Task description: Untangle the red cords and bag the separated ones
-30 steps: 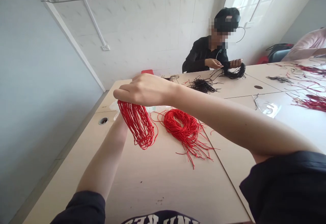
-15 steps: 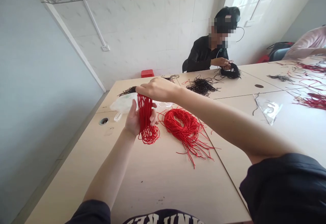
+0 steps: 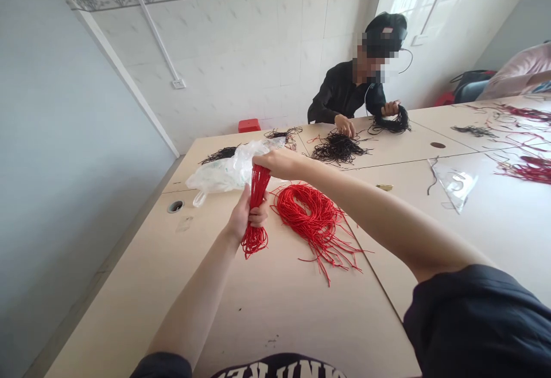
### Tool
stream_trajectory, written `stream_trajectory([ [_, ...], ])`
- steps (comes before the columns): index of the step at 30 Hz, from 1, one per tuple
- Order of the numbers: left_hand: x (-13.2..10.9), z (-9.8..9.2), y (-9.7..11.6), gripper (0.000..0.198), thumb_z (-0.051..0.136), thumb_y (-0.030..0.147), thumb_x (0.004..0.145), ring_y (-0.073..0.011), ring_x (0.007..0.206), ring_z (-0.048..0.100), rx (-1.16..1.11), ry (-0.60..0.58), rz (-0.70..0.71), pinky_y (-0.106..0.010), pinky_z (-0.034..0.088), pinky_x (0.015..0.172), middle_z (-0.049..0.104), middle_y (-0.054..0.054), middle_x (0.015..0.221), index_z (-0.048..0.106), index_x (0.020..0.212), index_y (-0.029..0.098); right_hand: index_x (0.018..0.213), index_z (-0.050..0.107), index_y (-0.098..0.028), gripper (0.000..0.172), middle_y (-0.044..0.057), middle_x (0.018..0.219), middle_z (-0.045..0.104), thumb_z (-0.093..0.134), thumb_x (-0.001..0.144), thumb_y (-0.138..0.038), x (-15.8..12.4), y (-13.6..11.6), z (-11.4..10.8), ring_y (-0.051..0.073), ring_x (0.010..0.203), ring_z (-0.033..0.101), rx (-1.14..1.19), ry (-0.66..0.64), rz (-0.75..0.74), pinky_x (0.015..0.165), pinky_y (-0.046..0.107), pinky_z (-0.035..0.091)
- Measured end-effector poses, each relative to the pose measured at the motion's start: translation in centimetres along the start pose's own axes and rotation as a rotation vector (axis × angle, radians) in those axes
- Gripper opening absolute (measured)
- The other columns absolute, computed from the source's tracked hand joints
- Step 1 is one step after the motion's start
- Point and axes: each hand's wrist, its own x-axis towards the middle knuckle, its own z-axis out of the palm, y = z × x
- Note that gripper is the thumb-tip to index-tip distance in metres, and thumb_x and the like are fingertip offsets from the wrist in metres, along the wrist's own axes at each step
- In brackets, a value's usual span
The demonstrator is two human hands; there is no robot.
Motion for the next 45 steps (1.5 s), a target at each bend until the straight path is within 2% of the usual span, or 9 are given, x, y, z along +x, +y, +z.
stream_trajectory([
  [5, 0.3, -0.9, -2.3, 0.047, 0.051, 0.064, 0.084, -0.0026, 0.039, 0.015, 0.068, 0.13, 0.032, -0.015, 0.012, 0.037, 0.022, 0.01, 0.054, 0.052, 0.083, 0.016, 0.085, 0.055, -0.019, 0.013, 0.001, 0.067, 0.055, 0.047, 0.082, -0.008, -0.3, 1.5, 2.8, 0.011, 0.057, 0.041, 0.182, -0.076, 0.107, 0.059, 0.026, 0.026],
  [11, 0.6, -1.5, -4.0, 0.044, 0.062, 0.056, 0.081, -0.0018, 0.038, 0.015, 0.076, 0.163, 0.045, -0.015, 0.01, 0.038, 0.021, 0.011, 0.053, 0.044, 0.071, 0.018, 0.085, 0.06, -0.018, 0.023, 0.004, 0.075, 0.062, 0.051, 0.072, -0.001, 0.0, 2.1, 5.8, 0.014, 0.068, 0.051, 0.347, -0.093, 0.234, 0.063, 0.026, 0.034],
  [16, 0.4, -2.8, -4.7, 0.045, 0.059, 0.059, 0.081, -0.0027, 0.04, 0.012, 0.001, 0.181, 0.083, -0.015, 0.012, 0.037, 0.018, 0.011, 0.055, 0.041, 0.072, 0.019, 0.108, 0.063, -0.019, 0.025, 0.008, 0.102, 0.069, 0.057, 0.084, -0.024, -0.9, 2.1, 7.0, 0.016, 0.086, 0.063, 0.674, -0.176, 0.297, 0.072, 0.027, 0.049],
  [20, 0.3, -3.9, -4.8, 0.044, 0.058, 0.058, 0.082, -0.0035, 0.041, 0.01, -0.055, 0.236, 0.158, -0.015, 0.011, 0.037, 0.014, 0.011, 0.057, 0.038, 0.074, 0.02, 0.123, 0.056, -0.025, 0.043, 0.008, 0.126, 0.06, 0.063, 0.084, -0.043, -2.7, 0.2, 9.2, 0.018, 0.114, 0.057, 1.483, 0.034, 0.478, 0.094, 0.032, 0.048],
  [25, 0.5, -3.5, -5.0, 0.045, 0.058, 0.058, 0.083, -0.0035, 0.04, 0.01, -0.062, 0.193, 0.13, -0.015, 0.013, 0.037, 0.014, 0.011, 0.056, 0.036, 0.071, 0.02, 0.094, 0.067, -0.018, 0.052, 0.009, 0.094, 0.068, 0.042, 0.089, -0.063, -3.3, -4.5, 13.3, 0.021, 0.092, 0.065, 1.638, -0.021, 0.469, 0.089, 0.041, 0.051],
  [31, 1.0, -2.5, -4.2, 0.047, 0.052, 0.06, 0.085, -0.0035, 0.04, 0.009, 0.003, 0.107, 0.032, -0.016, 0.012, 0.037, 0.018, 0.011, 0.054, 0.032, 0.069, 0.021, 0.096, 0.068, -0.018, 0.044, 0.007, 0.101, 0.069, 0.047, 0.09, -0.056, -2.9, -6.6, 13.1, 0.019, 0.096, 0.063, 1.552, 0.334, 0.451, 0.094, 0.034, 0.046],
  [38, 1.5, -0.1, -2.2, 0.046, 0.049, 0.058, 0.088, -0.0046, 0.043, 0.022, 0.244, 0.014, -0.01, -0.017, 0.022, 0.041, 0.026, 0.008, 0.056, 0.033, 0.066, 0.02, 0.078, 0.054, -0.02, 0.032, -0.001, 0.075, 0.063, 0.052, 0.089, -0.05, -2.4, -6.9, 9.3, 0.013, 0.071, 0.061, 1.673, 0.785, 0.553, 0.069, 0.026, 0.049],
  [42, 1.9, 0.5, -1.9, 0.04, 0.048, 0.057, 0.088, -0.0085, 0.045, 0.038, 0.508, 0.004, 0.015, -0.022, 0.033, 0.045, 0.047, 0.003, 0.058, 0.049, 0.075, 0.018, 0.075, 0.049, -0.02, 0.029, -0.009, 0.057, 0.035, 0.058, 0.087, -0.045, -3.3, -4.9, 6.6, 0.006, 0.045, 0.038, 1.851, 1.081, 0.565, 0.046, 0.018, 0.036],
  [45, 3.3, -1.0, -1.1, 0.034, 0.052, 0.051, 0.087, -0.018, 0.073, 0.06, 0.745, 0.148, 0.14, -0.03, 0.047, 0.067, 0.064, -0.008, 0.085, 0.06, 0.088, 0.018, 0.073, 0.046, -0.02, 0.03, -0.009, 0.057, 0.028, 0.059, 0.086, -0.043, -4.9, -3.0, 4.7, 0.004, 0.041, 0.023, 1.777, 1.28, 0.552, 0.037, 0.018, 0.021],
])
